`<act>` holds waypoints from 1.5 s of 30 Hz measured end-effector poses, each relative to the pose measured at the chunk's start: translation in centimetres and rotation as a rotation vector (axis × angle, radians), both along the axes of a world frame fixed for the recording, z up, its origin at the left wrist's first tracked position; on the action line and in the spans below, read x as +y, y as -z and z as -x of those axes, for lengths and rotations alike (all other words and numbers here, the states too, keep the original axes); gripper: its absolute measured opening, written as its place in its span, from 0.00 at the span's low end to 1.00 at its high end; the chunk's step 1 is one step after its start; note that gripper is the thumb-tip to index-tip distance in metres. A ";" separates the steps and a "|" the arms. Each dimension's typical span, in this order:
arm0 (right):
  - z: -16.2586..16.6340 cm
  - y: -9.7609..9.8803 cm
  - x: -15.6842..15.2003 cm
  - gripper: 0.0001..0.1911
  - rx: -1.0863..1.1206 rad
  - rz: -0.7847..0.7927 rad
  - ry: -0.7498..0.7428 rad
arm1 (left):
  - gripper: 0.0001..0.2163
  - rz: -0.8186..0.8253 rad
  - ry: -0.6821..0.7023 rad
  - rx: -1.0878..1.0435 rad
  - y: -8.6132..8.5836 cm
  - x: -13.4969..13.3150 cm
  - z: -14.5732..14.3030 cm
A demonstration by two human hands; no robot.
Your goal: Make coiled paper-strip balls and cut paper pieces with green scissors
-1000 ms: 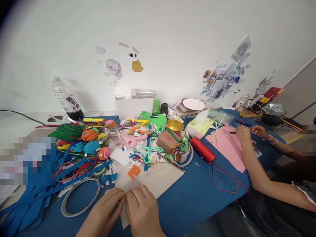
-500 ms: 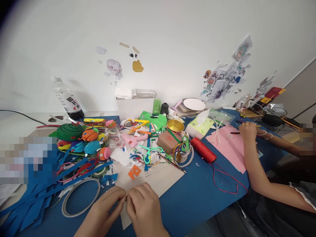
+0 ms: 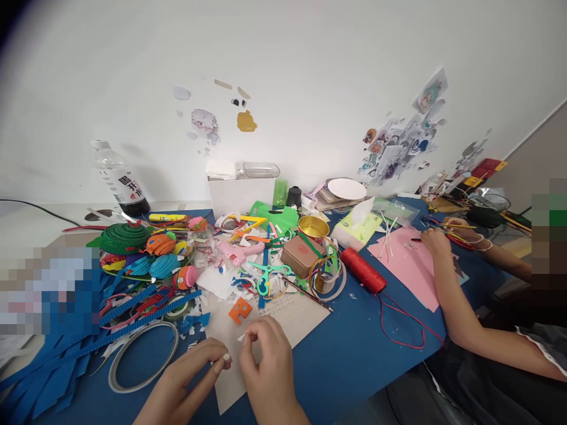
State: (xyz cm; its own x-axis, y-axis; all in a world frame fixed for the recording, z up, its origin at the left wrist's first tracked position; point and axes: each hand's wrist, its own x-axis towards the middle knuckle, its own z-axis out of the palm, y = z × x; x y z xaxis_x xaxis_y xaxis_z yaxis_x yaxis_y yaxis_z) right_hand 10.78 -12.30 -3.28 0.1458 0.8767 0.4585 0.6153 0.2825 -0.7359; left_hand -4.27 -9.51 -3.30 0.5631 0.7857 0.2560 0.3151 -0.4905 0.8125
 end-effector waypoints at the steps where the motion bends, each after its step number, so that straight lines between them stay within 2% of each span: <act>1: -0.3 0.2 0.2 0.09 -0.028 -0.001 0.041 | 0.07 -0.006 0.004 -0.013 -0.1 0.0 0.0; 4: -1.5 0.9 0.9 0.10 -0.184 0.033 0.120 | 0.06 -0.039 0.015 -0.061 -0.4 0.0 0.2; 6: -2.1 1.3 1.3 0.08 -0.236 0.062 0.123 | 0.05 -0.067 0.033 -0.097 -0.6 -0.1 0.3; 7: -2.3 1.4 1.4 0.11 -0.223 0.071 0.107 | 0.05 -0.080 0.045 -0.112 -0.6 -0.1 0.3; 9: -2.3 1.1 1.3 0.15 -0.117 0.079 0.014 | 0.06 -0.096 0.068 -0.131 -0.6 -0.1 0.4; 14: -1.5 -0.8 0.2 0.06 0.390 0.156 -0.421 | 0.08 -0.074 0.107 -0.116 -0.7 -0.2 0.4; 18: -1.1 -1.4 0.1 0.04 0.645 0.242 -0.500 | 0.09 -0.028 0.111 -0.125 -0.9 -0.3 0.3; 22: -1.2 -1.4 0.3 0.06 0.699 0.322 -0.519 | 0.09 -0.008 0.137 -0.083 -1.1 -0.3 0.4; 27: -1.4 -1.8 0.3 0.11 0.691 0.404 -0.573 | 0.08 -0.040 0.187 -0.009 -1.6 -0.2 0.6; 30: -1.3 -1.9 0.2 0.12 0.605 0.390 -0.557 | 0.08 -0.045 0.196 0.015 -1.9 -0.3 0.6; 36: -0.6 -1.2 -0.4 0.13 0.335 0.204 -0.388 | 0.06 -0.098 0.148 0.002 -1.9 -0.3 0.3; 45: 0.0 -0.4 -1.3 0.06 -0.004 -0.047 -0.222 | 0.06 -0.227 0.005 0.097 -1.7 -0.4 0.2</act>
